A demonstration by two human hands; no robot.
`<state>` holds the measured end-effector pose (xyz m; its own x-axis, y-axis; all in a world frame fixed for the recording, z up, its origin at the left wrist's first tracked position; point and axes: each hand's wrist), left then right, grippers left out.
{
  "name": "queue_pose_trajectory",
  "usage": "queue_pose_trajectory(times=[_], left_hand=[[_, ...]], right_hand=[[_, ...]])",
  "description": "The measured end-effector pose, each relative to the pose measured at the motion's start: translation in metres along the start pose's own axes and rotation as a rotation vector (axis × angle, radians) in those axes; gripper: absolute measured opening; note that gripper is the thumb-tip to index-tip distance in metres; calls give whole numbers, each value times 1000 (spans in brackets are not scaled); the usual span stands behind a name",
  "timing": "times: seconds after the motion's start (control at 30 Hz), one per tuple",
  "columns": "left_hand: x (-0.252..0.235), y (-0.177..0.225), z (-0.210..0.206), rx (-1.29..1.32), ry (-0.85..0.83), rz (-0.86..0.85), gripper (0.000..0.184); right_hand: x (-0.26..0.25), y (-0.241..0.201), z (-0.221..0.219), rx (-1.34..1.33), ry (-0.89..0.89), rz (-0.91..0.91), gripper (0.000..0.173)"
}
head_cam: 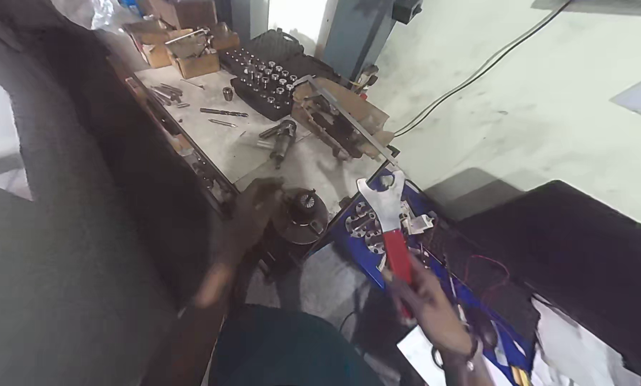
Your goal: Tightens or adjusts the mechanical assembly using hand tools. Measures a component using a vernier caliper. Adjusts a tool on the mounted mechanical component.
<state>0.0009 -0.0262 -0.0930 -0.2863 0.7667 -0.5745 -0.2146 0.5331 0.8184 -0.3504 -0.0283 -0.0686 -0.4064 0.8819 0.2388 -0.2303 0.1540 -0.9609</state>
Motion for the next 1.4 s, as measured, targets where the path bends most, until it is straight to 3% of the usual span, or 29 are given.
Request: queue_pose_trajectory(times=[0.07, 0.17, 0.27, 0.37, 0.5, 0.6, 0.7, 0.8, 0.87, 0.93, 1.03, 1.1, 1.27, 1.4], left_hand=[[17, 20, -3, -46, 95, 7, 17], [48, 51, -5, -1, -236, 102, 26], [70, 76, -22, 51, -519, 258, 41], [89, 79, -31, -14, -438, 282, 37], [118, 88, -20, -193, -365, 351, 34], [143, 87, -10, -241, -225, 277, 33], [157, 95, 2, -80, -97, 389, 36], [168, 109, 14, 352, -63, 661, 55], [173, 112, 16, 453, -54, 644, 64], [174, 121, 15, 297, -46, 549, 64], [171, 131, 9, -340, -104, 374, 42], [171, 129, 2, -692, -124, 333, 45], [162, 107, 23, -826, -14, 365, 54], [128, 104, 55, -997, -100, 392, 64]], right_hand=[[11, 7, -26, -181, 13, 125, 21], [0, 3, -59, -236, 77, 347, 32], [-15, -3, -78, -82, 27, 426, 28], [-21, -2, -100, -89, -109, 464, 23], [-18, 1, -110, -88, -228, 422, 30], [-20, -6, -114, 10, -421, 364, 39], [-28, 0, -118, -34, -663, 369, 40], [-30, 1, -126, -59, -630, 425, 25], [-26, -7, -138, -119, -553, 433, 20], [-19, -13, -149, -171, -488, 398, 17], [-12, -20, -162, -197, -373, 281, 19], [-13, -16, -168, -157, -304, 248, 22], [-31, -5, -161, 100, -500, 258, 35], [-44, -5, -135, 349, -696, 251, 40]])
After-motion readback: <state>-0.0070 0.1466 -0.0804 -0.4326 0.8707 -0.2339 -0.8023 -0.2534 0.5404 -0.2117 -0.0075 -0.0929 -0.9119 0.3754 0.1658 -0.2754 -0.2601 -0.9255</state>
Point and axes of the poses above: each hand's wrist, its own x-axis away from the middle knuckle, its own z-axis out of the back of the hand, y = z × x, and after that the axes turned 12 degrees about -z, right-handed
